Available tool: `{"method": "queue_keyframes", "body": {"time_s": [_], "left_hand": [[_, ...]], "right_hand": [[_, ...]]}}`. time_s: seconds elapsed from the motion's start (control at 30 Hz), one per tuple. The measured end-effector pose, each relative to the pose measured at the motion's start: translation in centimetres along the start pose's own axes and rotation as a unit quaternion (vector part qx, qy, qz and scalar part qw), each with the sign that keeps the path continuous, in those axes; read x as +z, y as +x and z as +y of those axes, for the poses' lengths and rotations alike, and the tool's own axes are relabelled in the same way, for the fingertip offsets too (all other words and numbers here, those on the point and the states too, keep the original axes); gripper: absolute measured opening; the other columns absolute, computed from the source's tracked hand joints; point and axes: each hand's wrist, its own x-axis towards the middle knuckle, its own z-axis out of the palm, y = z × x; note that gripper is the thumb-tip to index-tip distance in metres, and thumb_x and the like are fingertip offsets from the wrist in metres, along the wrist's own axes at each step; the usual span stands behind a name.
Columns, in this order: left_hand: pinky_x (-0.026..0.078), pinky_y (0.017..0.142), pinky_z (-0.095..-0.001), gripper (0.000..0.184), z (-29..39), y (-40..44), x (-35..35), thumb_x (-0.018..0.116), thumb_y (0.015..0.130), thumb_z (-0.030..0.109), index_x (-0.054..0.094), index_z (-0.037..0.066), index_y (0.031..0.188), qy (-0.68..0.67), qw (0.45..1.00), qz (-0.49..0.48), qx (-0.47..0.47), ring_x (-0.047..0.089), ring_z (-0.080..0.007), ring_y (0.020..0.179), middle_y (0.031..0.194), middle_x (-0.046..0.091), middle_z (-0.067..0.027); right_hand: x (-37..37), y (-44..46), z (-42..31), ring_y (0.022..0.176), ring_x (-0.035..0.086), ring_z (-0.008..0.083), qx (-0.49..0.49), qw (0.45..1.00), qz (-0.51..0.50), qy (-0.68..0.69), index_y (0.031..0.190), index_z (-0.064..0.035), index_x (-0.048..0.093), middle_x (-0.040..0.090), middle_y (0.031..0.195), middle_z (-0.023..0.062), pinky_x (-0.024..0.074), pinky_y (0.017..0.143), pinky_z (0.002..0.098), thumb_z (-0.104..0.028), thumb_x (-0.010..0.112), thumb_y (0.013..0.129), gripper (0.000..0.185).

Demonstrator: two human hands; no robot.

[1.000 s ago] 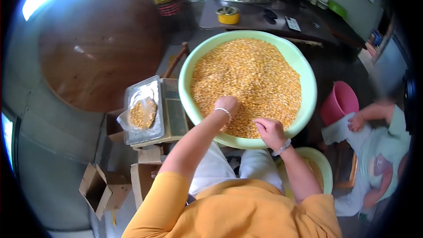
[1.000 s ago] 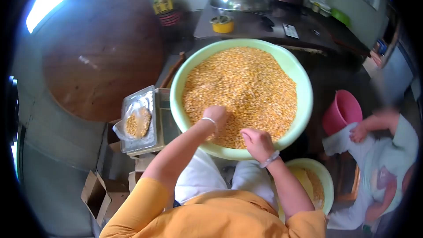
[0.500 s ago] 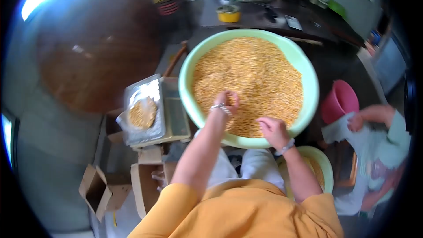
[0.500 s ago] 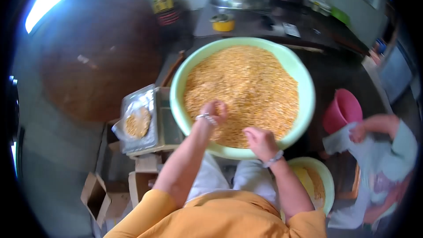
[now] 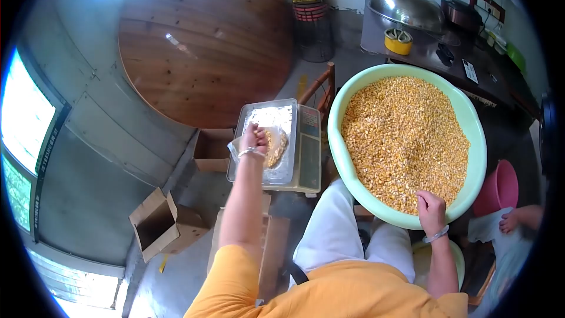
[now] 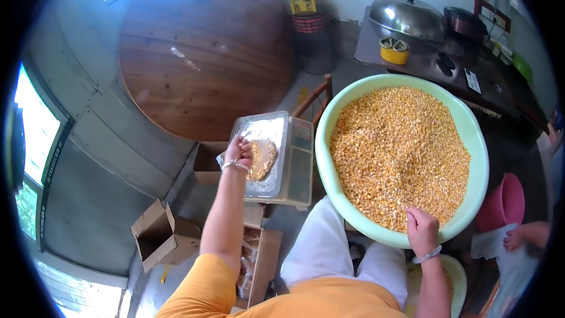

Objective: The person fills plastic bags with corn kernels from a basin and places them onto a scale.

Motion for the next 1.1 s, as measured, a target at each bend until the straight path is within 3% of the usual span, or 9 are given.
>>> {"method": "queue_keyframes", "body": {"time_s": [0.17,0.27,0.4,0.5,0.53,0.63,0.7,0.83,1.1], "left_hand": [[0.054,0.054,-0.0273,0.019,1.6,5.1,-5.5,0.05,0.091,0.023,0.054,0.005,0.084,0.011,0.989,0.142,-0.032,0.059,-0.017,0.063,0.074,0.059,-0.0074],[0.05,0.078,-0.0423,0.024,0.9,5.7,-5.5,0.05,0.09,0.028,0.057,0.005,0.091,0.024,0.982,0.189,0.018,0.059,-0.02,0.082,0.08,0.06,-0.0071],[0.015,0.101,-0.0561,0.031,2.0,7.4,-6.6,0.046,0.091,0.036,0.062,0.011,0.102,0.169,0.971,0.15,0.072,0.046,-0.0216,0.11,0.098,0.061,-0.0022],[0.009,0.102,-0.0552,0.032,2.5,4.8,-4.8,0.046,0.091,0.037,0.062,0.013,0.104,0.212,0.96,0.171,0.062,0.041,-0.0205,0.115,0.104,0.06,-0.0006],[0.028,0.097,-0.0486,0.028,2.6,3.6,-4.3,0.05,0.09,0.034,0.063,0.012,0.099,0.235,0.959,0.143,0.068,0.05,-0.019,0.104,0.098,0.062,-0.0018],[0.047,0.067,-0.0303,0.022,2.0,0.6,-3.2,0.056,0.088,0.03,0.063,0.01,0.087,0.258,0.94,0.087,0.206,0.057,-0.0127,0.072,0.08,0.061,-0.0016],[0.032,0.038,-0.0188,0.02,0.0,-4.3,0.0,0.058,0.087,0.025,0.059,0.009,0.076,0.231,0.927,0.017,0.294,0.044,-0.0063,0.044,0.061,0.053,0.0011],[0.033,0.039,-0.0188,0.021,-8.7,-14.5,5.0,0.054,0.089,0.015,0.059,0.004,0.073,0.307,0.906,-0.156,0.245,0.043,-0.0062,0.044,0.056,0.051,0.0],[0.046,0.05,-0.0313,0.011,-24.1,-19.0,9.0,0.064,0.08,0.016,0.064,0.005,0.083,0.591,0.614,-0.383,0.355,0.058,-0.0197,0.053,0.063,0.061,-0.0101]], "right_hand": [[0.1,0.1,0.0,0.067,0.063,0.0274,0.001,1.0,-0.011,-0.023,0.084,0.0013,0.063,0.063,0.076,0.016,0.0477,0.06,0.0326,0.0,0.057,0.078,0.009],[0.1,0.1,0.0,0.067,0.062,0.0303,0.03,0.999,-0.027,-0.02,0.084,-0.0012,0.064,0.064,0.076,0.0157,0.0482,0.059,0.0356,-0.003,0.057,0.078,0.01],[0.0,0.3,-0.3,0.067,0.062,0.0302,0.011,1.0,-0.02,-0.019,0.085,-0.0015,0.064,0.064,0.076,0.0155,0.0482,0.059,0.0357,-0.003,0.056,0.078,0.01],[0.0,0.0,-0.1,0.068,0.062,0.0303,0.012,1.0,-0.023,-0.018,0.085,-0.0017,0.064,0.064,0.077,0.0155,0.0484,0.059,0.0359,-0.003,0.057,0.078,0.01],[0.1,0.0,-0.1,0.068,0.062,0.0304,0.008,1.0,-0.018,-0.016,0.086,-0.0019,0.064,0.064,0.076,0.0154,0.0485,0.059,0.0361,-0.004,0.057,0.078,0.01],[0.1,0.4,-0.5,0.069,0.062,0.0307,0.007,1.0,-0.023,-0.018,0.086,-0.0029,0.064,0.064,0.077,0.0153,0.0489,0.06,0.0368,-0.004,0.058,0.078,0.01],[-0.2,0.0,-0.6,0.069,0.062,0.031,-0.001,1.0,-0.001,-0.026,0.086,-0.0047,0.065,0.064,0.078,0.0151,0.0492,0.061,0.0379,-0.006,0.059,0.078,0.01],[-0.4,-0.1,-0.3,0.067,0.062,0.0301,-0.008,0.999,-0.008,-0.032,0.086,-0.0069,0.065,0.064,0.077,0.0137,0.0496,0.059,0.0378,-0.009,0.058,0.079,0.009],[-0.2,-0.2,-0.1,0.067,0.063,0.0291,-0.005,0.999,-0.024,-0.041,0.086,-0.0078,0.065,0.065,0.078,0.0122,0.0499,0.06,0.0383,-0.01,0.057,0.08,0.01]]}}
